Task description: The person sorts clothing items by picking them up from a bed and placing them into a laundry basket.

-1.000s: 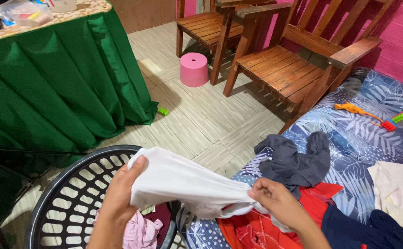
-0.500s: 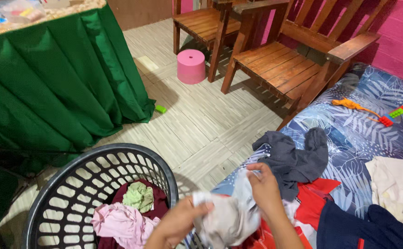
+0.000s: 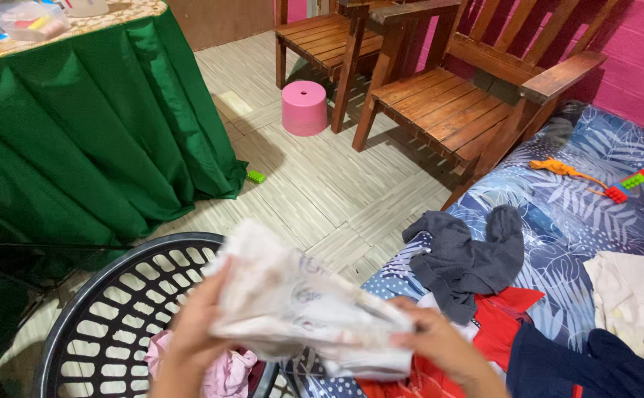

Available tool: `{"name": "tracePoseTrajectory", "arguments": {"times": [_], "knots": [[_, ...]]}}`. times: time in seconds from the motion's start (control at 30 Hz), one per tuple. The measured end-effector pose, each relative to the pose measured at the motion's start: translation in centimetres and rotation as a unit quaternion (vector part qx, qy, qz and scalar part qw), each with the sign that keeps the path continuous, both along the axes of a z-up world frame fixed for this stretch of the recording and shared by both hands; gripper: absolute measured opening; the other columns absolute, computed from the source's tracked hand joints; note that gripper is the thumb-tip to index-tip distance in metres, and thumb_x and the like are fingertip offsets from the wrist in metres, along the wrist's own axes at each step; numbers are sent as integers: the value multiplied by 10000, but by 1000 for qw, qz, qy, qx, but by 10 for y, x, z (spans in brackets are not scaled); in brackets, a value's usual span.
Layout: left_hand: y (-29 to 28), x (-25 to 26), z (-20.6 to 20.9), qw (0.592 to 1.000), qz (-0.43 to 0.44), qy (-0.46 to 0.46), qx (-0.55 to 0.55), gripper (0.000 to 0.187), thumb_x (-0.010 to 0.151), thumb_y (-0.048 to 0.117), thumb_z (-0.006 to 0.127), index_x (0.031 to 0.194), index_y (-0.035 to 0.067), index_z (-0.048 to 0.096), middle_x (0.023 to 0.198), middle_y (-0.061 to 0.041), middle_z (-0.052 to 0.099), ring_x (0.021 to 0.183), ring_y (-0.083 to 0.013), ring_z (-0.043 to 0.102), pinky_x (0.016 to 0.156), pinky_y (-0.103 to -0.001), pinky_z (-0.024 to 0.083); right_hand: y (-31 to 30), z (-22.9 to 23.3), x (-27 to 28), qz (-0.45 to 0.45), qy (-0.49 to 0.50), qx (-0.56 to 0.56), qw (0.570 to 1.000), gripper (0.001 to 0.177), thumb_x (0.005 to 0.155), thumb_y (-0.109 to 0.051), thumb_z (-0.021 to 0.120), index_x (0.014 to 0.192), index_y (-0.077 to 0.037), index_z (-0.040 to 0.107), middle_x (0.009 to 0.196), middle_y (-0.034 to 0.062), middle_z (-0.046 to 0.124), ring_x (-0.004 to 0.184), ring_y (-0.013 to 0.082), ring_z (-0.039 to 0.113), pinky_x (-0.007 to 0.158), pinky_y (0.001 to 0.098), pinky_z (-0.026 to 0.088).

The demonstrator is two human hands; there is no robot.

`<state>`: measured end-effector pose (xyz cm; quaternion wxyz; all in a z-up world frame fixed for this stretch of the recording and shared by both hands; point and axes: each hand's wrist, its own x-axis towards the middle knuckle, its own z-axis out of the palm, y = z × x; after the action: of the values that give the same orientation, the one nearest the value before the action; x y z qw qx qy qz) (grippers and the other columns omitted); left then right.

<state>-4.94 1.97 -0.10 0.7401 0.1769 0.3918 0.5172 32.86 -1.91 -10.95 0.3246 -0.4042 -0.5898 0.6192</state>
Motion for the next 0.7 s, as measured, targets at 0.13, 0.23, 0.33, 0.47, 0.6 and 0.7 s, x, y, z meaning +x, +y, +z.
{"name": "tracePoseTrajectory", "arguments": {"times": [0.13, 0.23, 0.33, 0.47, 0.6, 0.7], "knots": [[-2, -55, 7, 986, 25, 166, -10, 592, 937, 412, 548, 1339, -21, 561, 1116, -194, 743, 929, -270, 753, 790, -409, 607, 3, 15, 33, -153, 211, -101, 960, 308, 855, -102, 742, 1080, 106, 709, 1222, 91, 635, 1070, 234, 655, 934, 387, 523], [7, -102, -22, 927, 122, 354, 10, 440, 1008, 367, 653, 1047, -68, 705, 840, -106, 682, 698, -193, 617, 595, -338, 479, 2, 11, 25, -153, 175, -120, 965, 337, 836, -104, 764, 1138, 24, 689, 1135, 122, 660, 1009, 225, 658, 884, 382, 537], [9, -144, -55, 843, 210, 485, 97, 534, 1096, 365, 643, 871, -113, 565, 669, -87, 484, 572, -232, 411, 443, -443, 323, 0, -8, 20, -129, -9, -88, 988, 435, 805, -100, 783, 1227, -68, 682, 1094, 152, 683, 1019, 211, 669, 902, 350, 547], [13, -122, -100, 593, 40, 795, 124, 625, 837, 487, 745, 1170, 0, 539, 1032, -202, 597, 945, -378, 549, 761, -535, 444, 4, -33, 45, -224, -452, 76, 860, 489, 758, -278, 861, 1209, -181, 701, 1264, 104, 654, 1141, 249, 662, 992, 345, 521], [-1, -40, -124, 468, -366, 805, 9, 1210, 759, 616, 839, 1617, 66, 186, 1514, -185, 465, 1424, -367, 466, 1183, -515, 354, 16, -31, 62, -302, -583, 106, 747, 599, 718, -235, 849, 1296, -257, 692, 1543, 205, 397, 1216, 444, 541, 1011, 449, 464], [-22, 12, -126, 577, -384, 711, 121, 940, 810, 557, 777, 1507, 80, 366, 1487, -177, 508, 1377, -337, 549, 1176, -441, 457, 33, -40, 78, -207, -729, 126, 640, 602, 728, -271, 816, 1297, -399, 669, 1671, 122, 222, 1377, 436, 421, 1055, 499, 410]]}}
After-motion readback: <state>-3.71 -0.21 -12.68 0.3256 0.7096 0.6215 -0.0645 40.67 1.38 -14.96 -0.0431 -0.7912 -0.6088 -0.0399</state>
